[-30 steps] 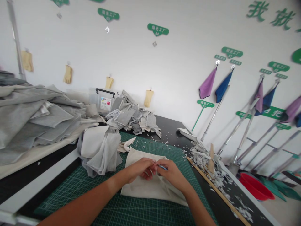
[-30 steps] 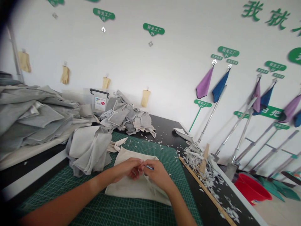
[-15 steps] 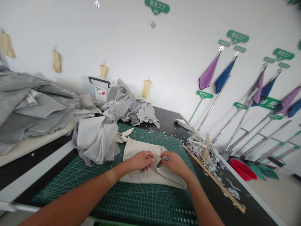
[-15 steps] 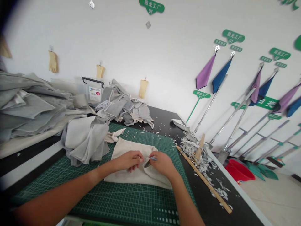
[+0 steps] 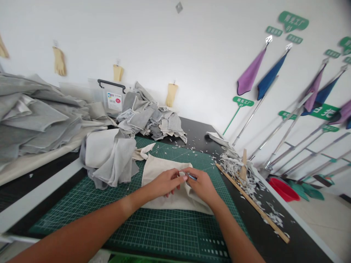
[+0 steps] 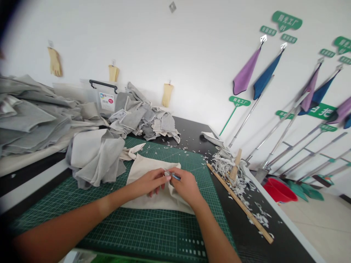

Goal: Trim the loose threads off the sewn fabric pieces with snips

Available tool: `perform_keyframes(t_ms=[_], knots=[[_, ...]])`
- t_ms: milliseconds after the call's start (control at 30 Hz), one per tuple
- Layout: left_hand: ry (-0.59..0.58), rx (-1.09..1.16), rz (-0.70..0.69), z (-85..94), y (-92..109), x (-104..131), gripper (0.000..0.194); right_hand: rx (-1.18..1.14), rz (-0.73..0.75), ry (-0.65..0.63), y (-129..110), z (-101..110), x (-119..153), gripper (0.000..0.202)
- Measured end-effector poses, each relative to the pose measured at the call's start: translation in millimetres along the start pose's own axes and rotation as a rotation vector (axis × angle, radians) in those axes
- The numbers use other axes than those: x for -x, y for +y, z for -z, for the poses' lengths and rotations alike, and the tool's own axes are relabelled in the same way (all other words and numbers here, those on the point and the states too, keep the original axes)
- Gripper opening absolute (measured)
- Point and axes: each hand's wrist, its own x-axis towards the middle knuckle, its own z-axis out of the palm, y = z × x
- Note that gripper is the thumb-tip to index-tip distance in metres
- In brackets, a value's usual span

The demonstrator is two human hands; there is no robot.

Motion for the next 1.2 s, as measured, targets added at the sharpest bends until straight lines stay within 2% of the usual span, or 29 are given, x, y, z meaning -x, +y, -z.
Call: perform_keyframes(t_ms=[100,367,467,567,767,833,1000,1200], knots=[[0.002,-0.001,0.011,0.2,-3.4,-2.4,0.053,0.050,0.000,0.012,1.2,-2.2,-0.2,0.035],[0.053,0.141,-0.026,2.9,-10.9,-11.3,0.036,0.256,-0.093,0.080,-1.0,-1.0,1.9,0.024],[0.110,0.201,-0.059,5.1,-8.6,-13.0,0.034,0.302,-0.109,0.081,-5.5,2.1,3.7,0.027],[0.136,0.245,-0.081,6.4,-4.5,-12.3,0.031,0.301,-0.136,0.135,-7.7,4.1,4.1,0.023],[0.115,0.386,-0.162,6.6,10.3,-3.1,0.029,0.311,-0.240,0.246,-8.1,6.0,3.1,0.020],[0.113,0.445,-0.164,6.1,13.3,-0.8,0.028,0.304,-0.244,0.229,-9.6,6.4,3.1,0.023],[0.156,0.559,-0.165,6.0,10.7,-0.6,0.026,0.253,-0.198,0.087,-13.9,6.9,3.8,0.038],[0.120,0.590,-0.111,9.1,6.7,-2.7,0.028,0.186,-0.158,0.046,-9.3,3.8,4.7,0.045]])
